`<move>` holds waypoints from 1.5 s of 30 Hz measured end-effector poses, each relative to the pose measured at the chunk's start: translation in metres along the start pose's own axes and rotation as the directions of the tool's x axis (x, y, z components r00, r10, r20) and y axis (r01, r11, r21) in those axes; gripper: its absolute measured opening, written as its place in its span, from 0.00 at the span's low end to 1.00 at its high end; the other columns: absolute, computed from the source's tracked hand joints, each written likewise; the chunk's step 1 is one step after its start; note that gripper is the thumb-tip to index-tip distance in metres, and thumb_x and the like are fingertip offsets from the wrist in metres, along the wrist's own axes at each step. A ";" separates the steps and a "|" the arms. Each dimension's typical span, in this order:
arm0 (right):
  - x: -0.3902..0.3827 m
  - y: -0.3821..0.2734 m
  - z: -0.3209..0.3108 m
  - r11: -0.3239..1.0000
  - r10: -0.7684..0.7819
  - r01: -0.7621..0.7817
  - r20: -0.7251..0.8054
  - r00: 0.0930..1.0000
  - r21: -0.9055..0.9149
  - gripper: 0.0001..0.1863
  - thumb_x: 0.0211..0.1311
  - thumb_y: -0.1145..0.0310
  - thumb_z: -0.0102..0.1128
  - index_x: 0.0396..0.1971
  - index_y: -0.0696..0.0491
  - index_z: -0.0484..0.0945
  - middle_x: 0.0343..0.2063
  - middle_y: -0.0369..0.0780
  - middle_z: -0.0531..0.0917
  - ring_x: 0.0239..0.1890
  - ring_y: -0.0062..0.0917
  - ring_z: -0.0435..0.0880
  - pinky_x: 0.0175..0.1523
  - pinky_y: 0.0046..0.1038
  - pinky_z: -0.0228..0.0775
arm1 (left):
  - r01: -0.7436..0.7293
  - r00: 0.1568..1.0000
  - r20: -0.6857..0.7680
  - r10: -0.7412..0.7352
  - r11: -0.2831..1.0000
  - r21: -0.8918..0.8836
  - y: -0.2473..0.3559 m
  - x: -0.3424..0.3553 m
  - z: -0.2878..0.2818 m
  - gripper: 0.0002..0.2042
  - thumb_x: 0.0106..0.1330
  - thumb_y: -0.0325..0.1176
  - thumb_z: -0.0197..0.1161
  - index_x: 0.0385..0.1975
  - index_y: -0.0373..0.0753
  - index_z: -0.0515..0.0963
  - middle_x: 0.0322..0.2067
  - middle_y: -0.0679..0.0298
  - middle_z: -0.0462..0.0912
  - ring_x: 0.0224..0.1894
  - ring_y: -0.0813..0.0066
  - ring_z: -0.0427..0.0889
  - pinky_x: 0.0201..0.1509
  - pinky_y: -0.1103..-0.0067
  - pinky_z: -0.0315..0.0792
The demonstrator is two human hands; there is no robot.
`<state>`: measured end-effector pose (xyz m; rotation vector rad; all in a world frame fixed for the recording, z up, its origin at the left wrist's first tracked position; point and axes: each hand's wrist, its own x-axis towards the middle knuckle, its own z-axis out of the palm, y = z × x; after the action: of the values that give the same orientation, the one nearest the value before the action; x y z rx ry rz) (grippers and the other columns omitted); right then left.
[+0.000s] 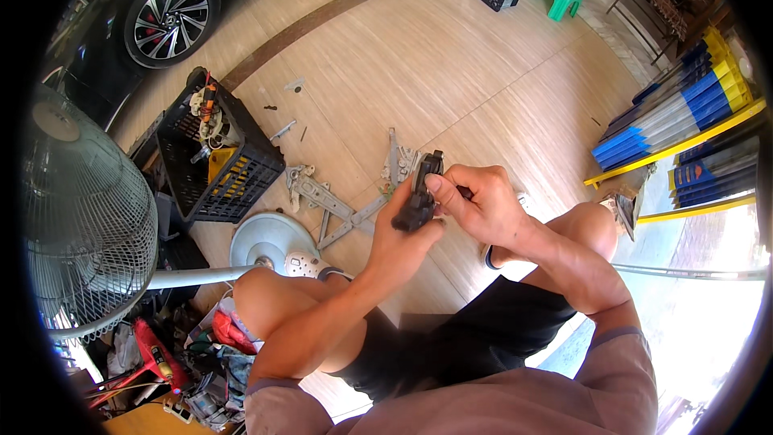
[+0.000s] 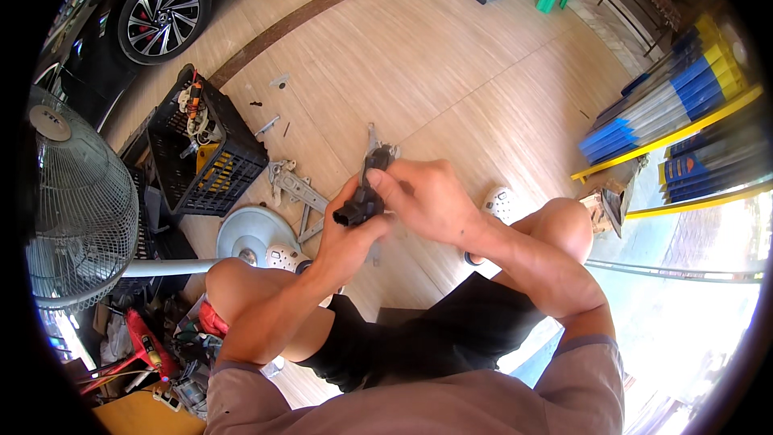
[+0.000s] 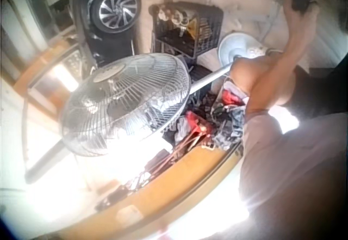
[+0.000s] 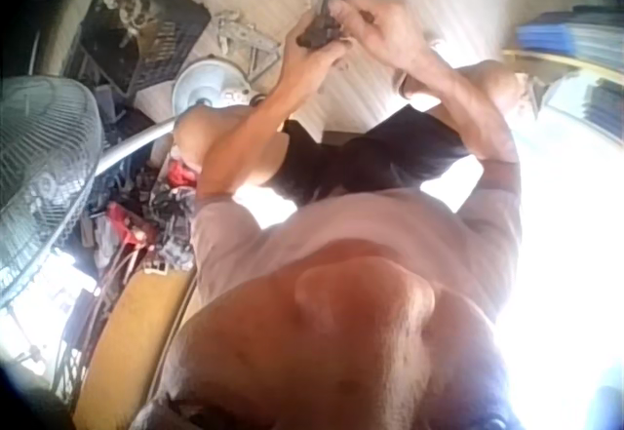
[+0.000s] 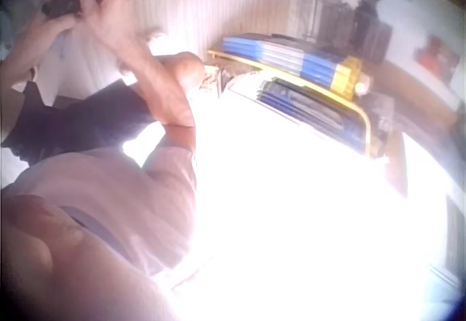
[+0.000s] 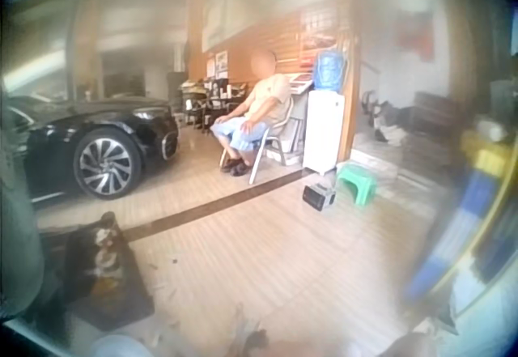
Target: The person unscrews and removes components from a motor assembly using a screwdriver while sitting on the floor.
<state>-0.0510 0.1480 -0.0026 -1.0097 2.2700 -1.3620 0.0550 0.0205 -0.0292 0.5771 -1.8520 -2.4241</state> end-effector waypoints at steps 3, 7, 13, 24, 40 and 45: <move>-0.001 0.002 0.003 0.999 -0.003 0.004 -0.021 1.000 0.051 0.16 0.67 0.60 0.61 0.27 0.59 0.81 0.18 0.45 0.80 0.18 0.32 0.79 0.25 0.31 0.70 | 0.016 1.000 -0.004 -0.016 1.000 -0.006 0.005 -0.001 0.001 0.28 0.54 0.20 0.60 0.59 0.38 0.69 0.38 0.66 0.76 0.33 0.82 0.74 0.32 0.84 0.70; -0.002 0.005 0.008 0.983 -0.037 0.052 -0.085 0.996 0.179 0.15 0.66 0.60 0.63 0.31 0.59 0.81 0.22 0.45 0.83 0.21 0.28 0.82 0.27 0.28 0.72 | 0.017 1.000 -0.003 -0.017 1.000 -0.019 0.009 -0.001 0.002 0.27 0.54 0.20 0.59 0.58 0.38 0.69 0.38 0.66 0.76 0.33 0.82 0.74 0.31 0.84 0.70; -0.001 0.006 0.007 0.998 -0.043 0.045 -0.071 0.997 0.035 0.16 0.66 0.59 0.62 0.30 0.58 0.81 0.18 0.44 0.81 0.19 0.31 0.81 0.26 0.30 0.71 | 0.016 1.000 0.000 -0.016 0.999 -0.032 0.004 -0.001 0.002 0.30 0.54 0.19 0.59 0.61 0.39 0.67 0.37 0.66 0.76 0.32 0.82 0.74 0.30 0.84 0.70; 0.000 0.005 0.003 0.999 -0.035 0.036 -0.013 0.999 0.034 0.16 0.69 0.61 0.59 0.28 0.61 0.79 0.17 0.40 0.82 0.21 0.20 0.82 0.26 0.23 0.74 | 0.050 0.999 0.007 -0.050 0.998 -0.033 0.008 -0.001 0.004 0.30 0.55 0.19 0.59 0.61 0.38 0.67 0.36 0.67 0.76 0.31 0.83 0.74 0.30 0.84 0.69; -0.003 0.001 -0.002 0.993 -0.110 0.110 0.019 0.994 0.041 0.07 0.64 0.70 0.64 0.32 0.60 0.81 0.19 0.38 0.81 0.19 0.18 0.77 0.24 0.23 0.69 | 0.018 1.000 -0.001 -0.019 0.998 -0.060 0.007 0.000 0.003 0.27 0.55 0.19 0.59 0.58 0.37 0.68 0.29 0.70 0.73 0.27 0.85 0.72 0.28 0.84 0.67; -0.002 -0.002 -0.005 0.997 -0.073 0.071 0.062 0.995 0.033 0.10 0.66 0.66 0.61 0.31 0.59 0.81 0.18 0.43 0.80 0.18 0.27 0.77 0.24 0.28 0.68 | 0.040 0.999 -0.007 -0.040 0.998 -0.052 0.008 -0.001 0.003 0.28 0.54 0.19 0.59 0.59 0.37 0.67 0.31 0.69 0.74 0.28 0.84 0.73 0.29 0.84 0.68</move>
<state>-0.0513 0.1520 0.0013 -1.1188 2.1804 -1.3689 0.0536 0.0211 -0.0205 0.6259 -1.7850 -2.4828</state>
